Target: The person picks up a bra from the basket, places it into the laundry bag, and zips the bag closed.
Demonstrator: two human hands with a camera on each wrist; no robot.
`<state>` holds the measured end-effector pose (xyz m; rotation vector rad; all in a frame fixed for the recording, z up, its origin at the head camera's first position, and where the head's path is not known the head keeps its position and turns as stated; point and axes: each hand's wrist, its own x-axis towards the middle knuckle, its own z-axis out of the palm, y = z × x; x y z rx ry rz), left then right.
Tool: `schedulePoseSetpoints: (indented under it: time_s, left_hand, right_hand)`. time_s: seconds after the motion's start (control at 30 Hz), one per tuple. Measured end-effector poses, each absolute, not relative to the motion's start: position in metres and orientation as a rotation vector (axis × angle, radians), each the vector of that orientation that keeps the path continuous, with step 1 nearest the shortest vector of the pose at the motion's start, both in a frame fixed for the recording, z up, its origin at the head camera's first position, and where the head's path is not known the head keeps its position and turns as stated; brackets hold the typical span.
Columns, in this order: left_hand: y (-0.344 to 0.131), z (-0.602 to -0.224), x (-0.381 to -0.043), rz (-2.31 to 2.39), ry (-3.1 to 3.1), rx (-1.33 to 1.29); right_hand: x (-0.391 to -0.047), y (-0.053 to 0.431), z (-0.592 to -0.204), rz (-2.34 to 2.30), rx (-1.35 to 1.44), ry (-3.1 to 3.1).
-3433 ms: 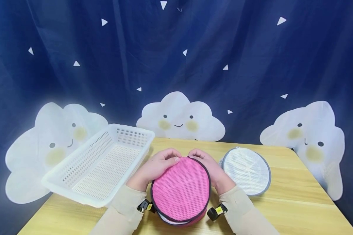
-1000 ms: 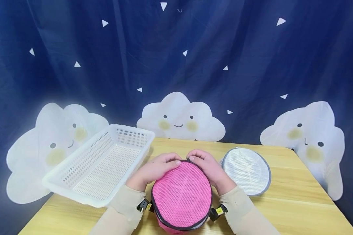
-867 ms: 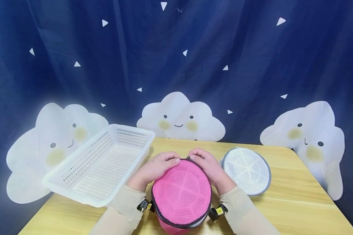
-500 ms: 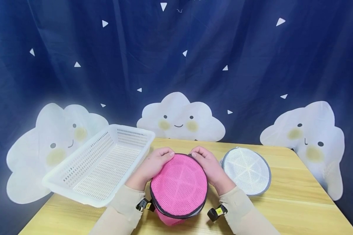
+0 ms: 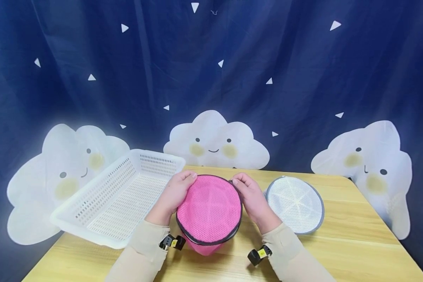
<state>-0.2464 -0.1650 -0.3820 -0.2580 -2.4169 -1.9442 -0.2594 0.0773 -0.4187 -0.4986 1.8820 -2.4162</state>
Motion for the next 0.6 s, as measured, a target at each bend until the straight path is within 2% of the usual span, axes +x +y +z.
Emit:
schedulePoseSetpoints:
  time_s: [0.23,0.47,0.6]
  left_hand:
    - [-0.1659,-0.3826,-0.2474,-1.990,-2.387,-0.233]
    - [-0.1662,-0.3833,-0.2482,-1.980,-2.557,-0.560]
    - [-0.1665,-0.3860,-0.2485,-1.897,-2.625,-0.654]
  right_hand:
    - [-0.2600,0.0757,-0.4184,-2.531,-0.389,1.821]
    - [-0.2598,0.0799,-0.4157,-2.575,-0.319,1.784]
    - [-0.2607,0.0822,-0.4165,-2.468,-0.332,1.876]
